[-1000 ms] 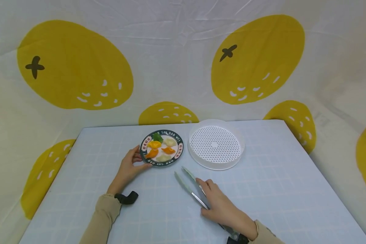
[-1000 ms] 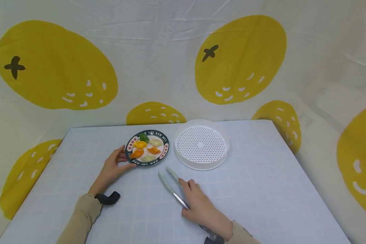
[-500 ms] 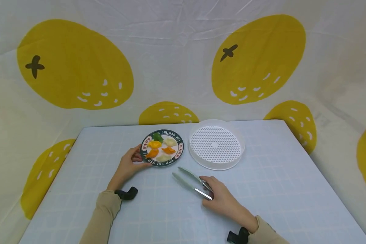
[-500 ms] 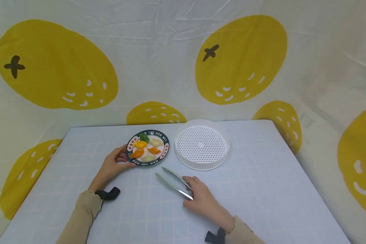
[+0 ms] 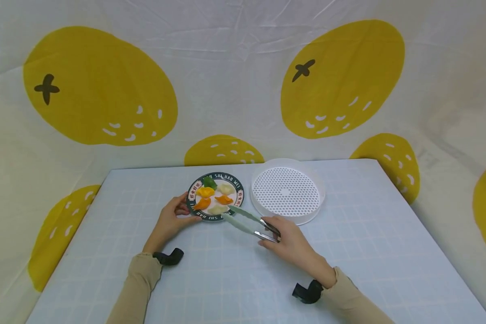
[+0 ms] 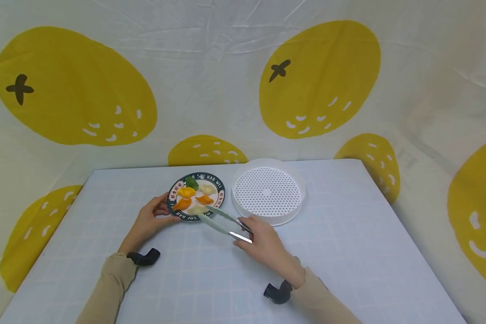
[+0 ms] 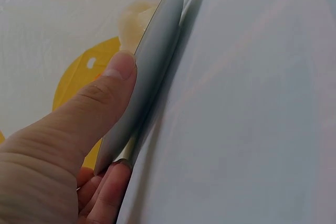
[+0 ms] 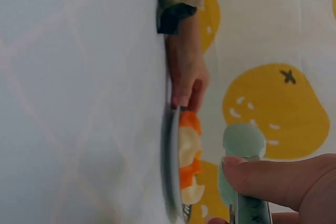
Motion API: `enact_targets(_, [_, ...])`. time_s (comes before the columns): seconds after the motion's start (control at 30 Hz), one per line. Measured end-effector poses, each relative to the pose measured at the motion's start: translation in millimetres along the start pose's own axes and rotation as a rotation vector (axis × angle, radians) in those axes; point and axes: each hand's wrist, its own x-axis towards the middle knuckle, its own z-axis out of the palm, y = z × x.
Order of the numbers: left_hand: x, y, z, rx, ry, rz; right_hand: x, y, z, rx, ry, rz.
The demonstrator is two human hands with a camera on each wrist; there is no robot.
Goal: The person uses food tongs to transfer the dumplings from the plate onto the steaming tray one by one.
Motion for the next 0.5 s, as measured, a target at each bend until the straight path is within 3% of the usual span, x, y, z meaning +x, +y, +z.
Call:
enact_targets(0.2, [0.4, 2.0, -0.8, -0.016, -0.004, 0.006, 22, -7, -2, -0.067, 0.031, -0.015])
enact_targets(0.5, [-1.8, 2.4, -0.7, 0.011, -0.007, -0.025, 50, -22, 4, -0.151, -0.007, 0.033])
